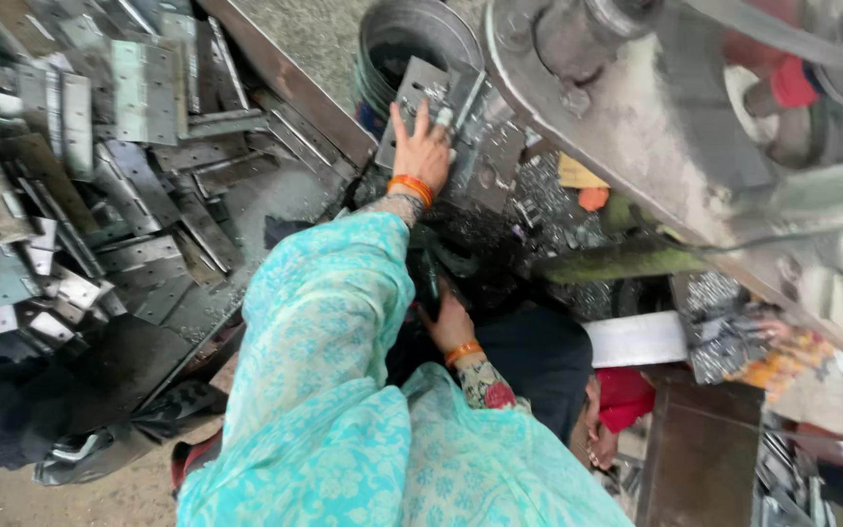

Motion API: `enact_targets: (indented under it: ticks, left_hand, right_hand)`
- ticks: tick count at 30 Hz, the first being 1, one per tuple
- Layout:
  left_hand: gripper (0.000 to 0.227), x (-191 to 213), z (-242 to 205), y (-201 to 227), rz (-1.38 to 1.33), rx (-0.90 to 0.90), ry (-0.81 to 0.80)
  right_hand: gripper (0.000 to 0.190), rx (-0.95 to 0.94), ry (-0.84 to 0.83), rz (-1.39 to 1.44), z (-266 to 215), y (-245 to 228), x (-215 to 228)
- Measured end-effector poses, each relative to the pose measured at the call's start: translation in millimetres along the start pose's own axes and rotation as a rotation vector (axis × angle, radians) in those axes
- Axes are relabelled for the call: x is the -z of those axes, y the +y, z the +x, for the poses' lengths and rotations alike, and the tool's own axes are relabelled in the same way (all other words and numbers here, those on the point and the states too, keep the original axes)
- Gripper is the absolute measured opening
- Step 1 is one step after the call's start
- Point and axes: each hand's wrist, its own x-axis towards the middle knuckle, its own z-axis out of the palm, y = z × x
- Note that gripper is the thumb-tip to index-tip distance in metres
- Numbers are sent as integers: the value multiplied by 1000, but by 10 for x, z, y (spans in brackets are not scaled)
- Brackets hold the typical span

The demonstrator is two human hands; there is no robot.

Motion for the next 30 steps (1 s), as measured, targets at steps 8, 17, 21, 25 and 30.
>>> enact_targets:
  ticks: [8, 17, 21, 25, 30]
  left_hand:
    - [40, 30, -144, -20, 65, -37, 131]
    - [27, 350, -1117, 26, 131, -243, -4]
    - [31, 344, -1135, 3, 254, -272, 315]
    - [27, 367, -1079, 1, 245, -316, 298]
    - [22, 607, -1156, -22, -38, -318, 531]
  right_hand:
    - [62, -80, -291, -211, 460, -283, 719]
    - [77, -43, -318, -213, 568, -618, 1032]
    - [73, -59, -332, -210, 555, -621, 1064]
    - [74, -53, -298, -202, 545, -672, 1087]
    - [61, -93, -309, -217, 470, -769, 1206]
